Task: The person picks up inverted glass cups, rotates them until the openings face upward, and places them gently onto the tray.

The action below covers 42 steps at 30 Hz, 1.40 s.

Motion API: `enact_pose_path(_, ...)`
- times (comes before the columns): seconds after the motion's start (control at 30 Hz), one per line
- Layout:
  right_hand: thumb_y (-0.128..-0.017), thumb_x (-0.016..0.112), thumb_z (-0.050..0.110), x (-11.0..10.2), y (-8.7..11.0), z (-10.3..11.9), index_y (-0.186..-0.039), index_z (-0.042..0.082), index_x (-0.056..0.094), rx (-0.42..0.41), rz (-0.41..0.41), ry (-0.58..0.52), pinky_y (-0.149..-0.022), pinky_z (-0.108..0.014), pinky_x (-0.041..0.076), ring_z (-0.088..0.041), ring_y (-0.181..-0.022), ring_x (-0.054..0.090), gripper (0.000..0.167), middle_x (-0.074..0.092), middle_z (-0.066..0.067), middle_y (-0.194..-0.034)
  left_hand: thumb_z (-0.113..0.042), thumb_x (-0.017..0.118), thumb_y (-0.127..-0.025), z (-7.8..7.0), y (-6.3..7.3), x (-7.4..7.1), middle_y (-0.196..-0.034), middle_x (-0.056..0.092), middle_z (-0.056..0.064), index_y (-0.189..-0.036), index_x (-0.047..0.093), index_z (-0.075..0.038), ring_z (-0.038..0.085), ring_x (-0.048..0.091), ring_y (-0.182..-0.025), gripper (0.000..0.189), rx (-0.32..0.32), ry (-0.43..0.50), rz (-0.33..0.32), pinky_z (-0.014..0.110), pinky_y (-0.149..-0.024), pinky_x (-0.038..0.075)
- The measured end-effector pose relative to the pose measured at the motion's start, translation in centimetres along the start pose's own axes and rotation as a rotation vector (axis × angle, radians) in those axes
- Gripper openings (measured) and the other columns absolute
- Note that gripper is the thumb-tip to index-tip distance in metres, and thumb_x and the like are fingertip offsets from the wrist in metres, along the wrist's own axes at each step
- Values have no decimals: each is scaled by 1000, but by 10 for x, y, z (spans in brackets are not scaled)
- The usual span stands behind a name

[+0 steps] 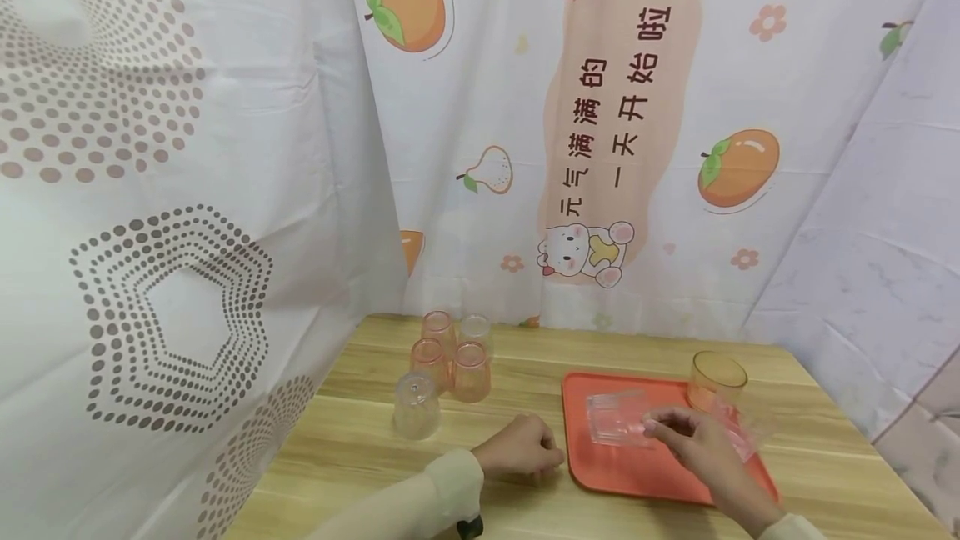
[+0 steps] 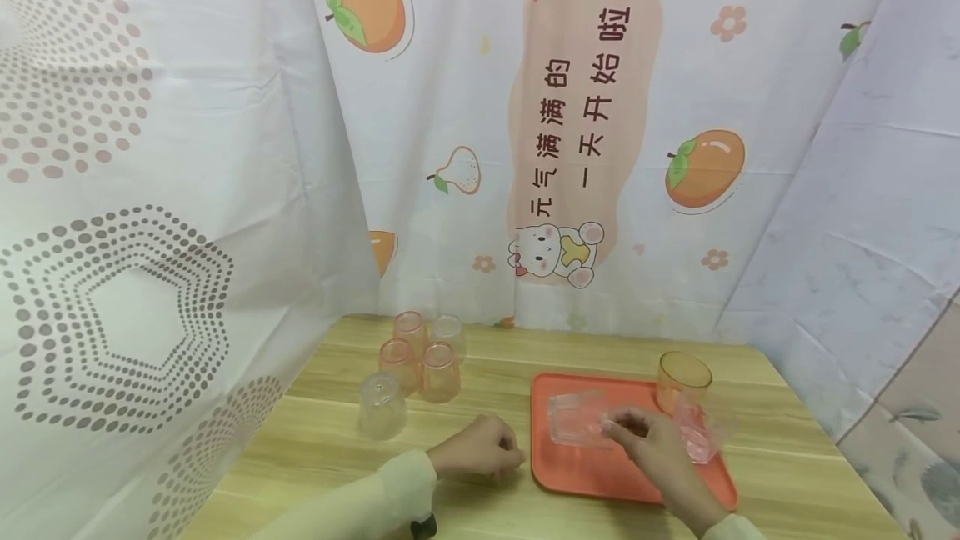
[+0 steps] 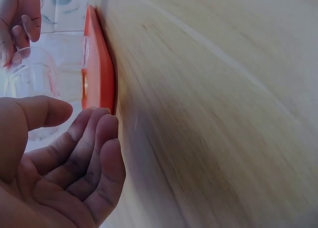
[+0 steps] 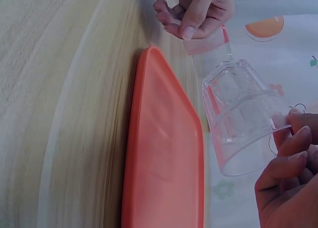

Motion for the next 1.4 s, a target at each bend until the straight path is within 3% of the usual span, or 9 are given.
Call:
enact_pose_path(0.5, -97, 74, 24, -14, 2, 3, -114, -4, 70, -60, -34, 22, -55, -26, 43, -10, -62, 46, 33, 69, -6, -91, -17, 72, -94, 0, -2, 11, -54, 63, 0, -62, 67, -10, 12, 55, -44, 33, -100, -23, -19, 23, -42, 40)
enact_pose_path(0.73, -97, 73, 22, -21, 3, 2, -114, -3, 71, -77, -41, 71, -59, -26, 44, -10, -68, 48, 30, 68, -3, -91, -16, 72, -93, 1, -7, 16, -52, 63, -1, -60, 67, -9, 11, 54, -42, 34, -96, -31, -18, 23, -41, 41)
enact_pose_path(1.07, -98, 73, 22, -30, 1, 2, -113, -2, 71, -120, -67, 92, -56, -26, 46, -10, -64, 48, 28, 70, -7, -92, -12, 70, -91, 0, -12, 23, -51, 62, -2, -58, 67, -9, 9, 53, -41, 33, -69, -13, -1, 22, -38, 39)
enact_pose_path(1.4, -99, 71, 24, -39, 0, 5, -114, -2, 71, -179, -101, 132, -60, -29, 48, -12, -66, 50, 29, 66, -8, -85, -13, 72, -91, 2, -14, 28, -49, 59, -3, -55, 65, -10, 9, 49, -39, 36, -88, -22, -3, 21, -38, 36)
Point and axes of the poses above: each hand's wrist, its own y-axis away from the middle knuckle, its own x-axis out of the palm, z = x × y, the point moved 9 cm from there along -y, towards the middle knuckle
